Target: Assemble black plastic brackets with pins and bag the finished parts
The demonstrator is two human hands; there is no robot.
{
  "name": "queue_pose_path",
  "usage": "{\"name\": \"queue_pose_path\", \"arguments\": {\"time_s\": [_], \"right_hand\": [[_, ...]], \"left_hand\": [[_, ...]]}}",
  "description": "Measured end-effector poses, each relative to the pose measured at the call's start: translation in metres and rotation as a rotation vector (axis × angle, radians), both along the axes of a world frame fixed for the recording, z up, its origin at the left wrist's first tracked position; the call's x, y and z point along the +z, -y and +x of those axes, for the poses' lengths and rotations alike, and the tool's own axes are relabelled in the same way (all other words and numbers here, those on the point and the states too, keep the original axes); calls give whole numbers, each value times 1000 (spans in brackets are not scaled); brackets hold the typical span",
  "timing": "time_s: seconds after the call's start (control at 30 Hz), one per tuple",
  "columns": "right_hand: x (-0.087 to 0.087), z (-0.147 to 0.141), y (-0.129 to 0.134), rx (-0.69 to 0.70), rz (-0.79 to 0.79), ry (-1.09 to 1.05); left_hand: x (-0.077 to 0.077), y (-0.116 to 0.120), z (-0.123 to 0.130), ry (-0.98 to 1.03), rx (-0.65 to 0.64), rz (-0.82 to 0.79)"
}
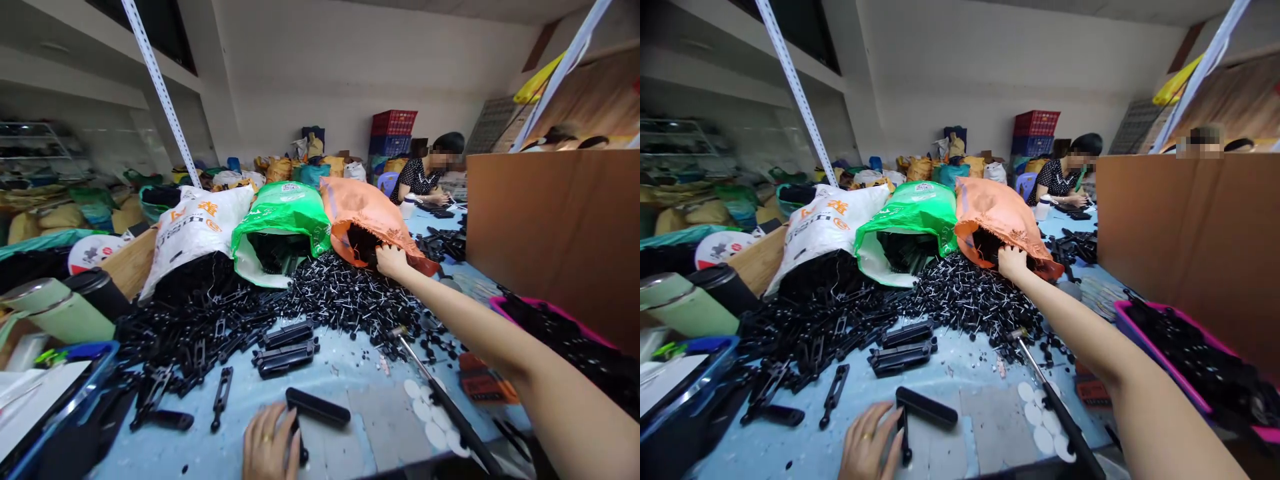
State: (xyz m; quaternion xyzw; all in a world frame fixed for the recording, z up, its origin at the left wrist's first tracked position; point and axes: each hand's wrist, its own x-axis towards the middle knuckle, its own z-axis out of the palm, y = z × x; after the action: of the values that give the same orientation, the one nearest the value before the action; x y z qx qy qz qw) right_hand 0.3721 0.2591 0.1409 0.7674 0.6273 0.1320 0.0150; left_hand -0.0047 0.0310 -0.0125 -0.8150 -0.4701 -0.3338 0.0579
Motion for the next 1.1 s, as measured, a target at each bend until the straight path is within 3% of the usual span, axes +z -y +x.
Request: {"name": "queue_pose_path", "arguments": {"time_s": [0.1, 0.2, 0.27, 0.37, 0.47, 0.53, 0.6, 0.7, 0.8, 0.9, 1.03, 1.1], "right_hand": [[13, -24, 48, 91, -56, 20], [10, -60, 102, 335, -108, 51], [-7, -84, 144, 600, -140, 61], [-53, -106, 206, 965, -222, 67], [-98, -102, 249, 1151, -303, 65], [-117, -93, 262, 1083, -299, 6], [-128, -88, 263, 834, -231, -98], [-134, -99, 257, 379, -188, -236], [-132, -116, 250, 193, -314, -289], [-119, -113, 248, 256, -352, -344], [-102, -90, 253, 672, -419, -456], [-104, -88, 256, 775, -474, -402]], "left_hand": [[21, -12, 18, -196, -163, -151], [40, -24, 36, -342, -307, -352], [44, -26, 42, -403, -355, -423], [42, -20, 38, -432, -281, -433], [34, -10, 27, -446, -187, -445], [30, -6, 22, -462, -161, -462], [26, -4, 22, -463, -143, -488], [23, -4, 29, -407, -177, -504], [22, -6, 36, -344, -259, -522], [25, -9, 36, -310, -301, -570], [32, -14, 35, -312, -359, -623], [36, -16, 38, -316, -375, -654]]}}
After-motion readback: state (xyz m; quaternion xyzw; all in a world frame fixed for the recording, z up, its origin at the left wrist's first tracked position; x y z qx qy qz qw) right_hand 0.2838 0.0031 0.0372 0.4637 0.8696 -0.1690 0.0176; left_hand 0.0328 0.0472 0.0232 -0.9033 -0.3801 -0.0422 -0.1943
